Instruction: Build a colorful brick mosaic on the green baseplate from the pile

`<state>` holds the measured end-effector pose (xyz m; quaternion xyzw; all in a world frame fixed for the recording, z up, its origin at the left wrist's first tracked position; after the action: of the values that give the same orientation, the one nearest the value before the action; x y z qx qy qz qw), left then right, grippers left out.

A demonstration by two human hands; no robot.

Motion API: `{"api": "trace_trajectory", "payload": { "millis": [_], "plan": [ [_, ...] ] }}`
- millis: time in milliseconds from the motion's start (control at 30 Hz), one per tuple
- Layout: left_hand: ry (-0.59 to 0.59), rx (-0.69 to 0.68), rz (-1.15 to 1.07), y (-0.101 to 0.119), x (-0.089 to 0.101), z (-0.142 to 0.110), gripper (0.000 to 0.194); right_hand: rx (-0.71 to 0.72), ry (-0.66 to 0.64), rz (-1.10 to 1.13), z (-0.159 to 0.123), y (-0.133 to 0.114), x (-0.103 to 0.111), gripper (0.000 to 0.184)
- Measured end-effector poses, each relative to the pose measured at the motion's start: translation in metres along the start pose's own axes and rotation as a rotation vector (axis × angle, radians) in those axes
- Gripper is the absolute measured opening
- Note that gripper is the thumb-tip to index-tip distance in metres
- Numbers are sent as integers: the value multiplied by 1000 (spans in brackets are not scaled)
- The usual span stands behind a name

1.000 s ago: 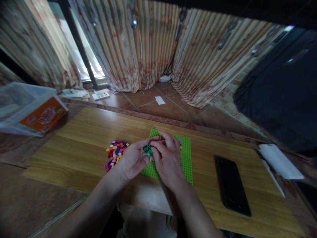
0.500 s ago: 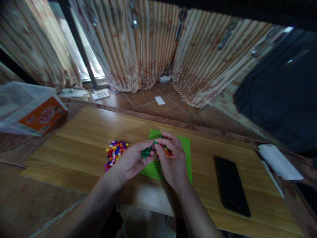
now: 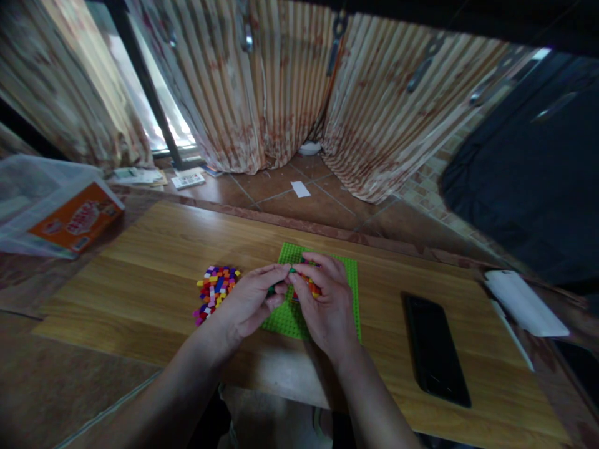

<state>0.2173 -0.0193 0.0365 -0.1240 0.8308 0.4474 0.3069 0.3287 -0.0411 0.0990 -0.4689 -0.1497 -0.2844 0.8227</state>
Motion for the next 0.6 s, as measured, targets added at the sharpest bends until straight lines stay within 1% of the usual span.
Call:
{"api": "trace_trajectory", "payload": {
  "millis": [100, 167, 300, 367, 467, 600],
  "plan": [
    [3, -3, 9, -1, 0, 0, 24, -15, 10, 15, 1, 2, 3, 15],
    [18, -1, 11, 0, 2, 0, 21, -56, 34, 44, 3, 9, 10, 15],
    [77, -1, 7, 4, 11, 0, 16, -197, 87, 140, 5, 36, 30, 14],
    [94, -6, 4, 7, 14, 0, 13, -268, 73, 174, 4, 50, 35, 14],
    [113, -13, 2, 10, 16, 0, 10, -309, 16, 174, -1, 59, 33, 14],
    [133, -15, 3, 11, 16, 1, 8, -273, -40, 101, -6, 56, 21, 10]
  ]
}}
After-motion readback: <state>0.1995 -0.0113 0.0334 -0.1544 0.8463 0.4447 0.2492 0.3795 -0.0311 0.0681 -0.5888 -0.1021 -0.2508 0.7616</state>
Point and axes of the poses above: each hand's wrist, its own z-axis towards the middle knuckle, its own x-axis out of the back of the hand, y = z × x, the point moved 8 cm from there along z, towards the middle knuckle, and after that the axes turned 6 degrees about z, right-handed, at the moved point
